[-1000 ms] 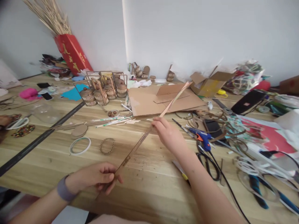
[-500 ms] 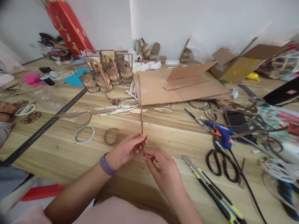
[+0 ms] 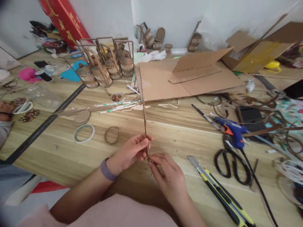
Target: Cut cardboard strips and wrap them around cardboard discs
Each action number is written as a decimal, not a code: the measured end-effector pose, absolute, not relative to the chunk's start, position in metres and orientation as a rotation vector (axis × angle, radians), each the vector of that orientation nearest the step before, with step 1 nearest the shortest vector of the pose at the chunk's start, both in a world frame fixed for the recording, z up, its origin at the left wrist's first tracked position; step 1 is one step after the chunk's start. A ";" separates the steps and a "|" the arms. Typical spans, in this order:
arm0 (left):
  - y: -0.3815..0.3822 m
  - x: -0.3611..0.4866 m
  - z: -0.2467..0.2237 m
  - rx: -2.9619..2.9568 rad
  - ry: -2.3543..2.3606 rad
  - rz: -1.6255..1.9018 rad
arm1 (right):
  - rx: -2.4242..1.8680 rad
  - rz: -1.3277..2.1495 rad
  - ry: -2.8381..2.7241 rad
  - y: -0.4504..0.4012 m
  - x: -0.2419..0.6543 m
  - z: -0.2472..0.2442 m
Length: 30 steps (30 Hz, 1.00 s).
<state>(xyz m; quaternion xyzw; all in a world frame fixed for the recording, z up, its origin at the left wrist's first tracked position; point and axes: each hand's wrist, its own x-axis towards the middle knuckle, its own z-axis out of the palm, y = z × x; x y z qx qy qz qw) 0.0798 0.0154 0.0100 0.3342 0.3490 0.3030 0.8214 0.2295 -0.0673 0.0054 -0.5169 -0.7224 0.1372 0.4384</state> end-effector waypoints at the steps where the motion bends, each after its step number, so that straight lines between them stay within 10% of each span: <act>1: 0.015 0.080 0.010 0.716 0.731 0.633 | -1.288 0.345 -1.797 -0.068 0.229 0.006; 30: 0.005 0.080 0.004 0.972 0.795 0.617 | -1.533 1.375 -1.046 -0.067 0.227 0.000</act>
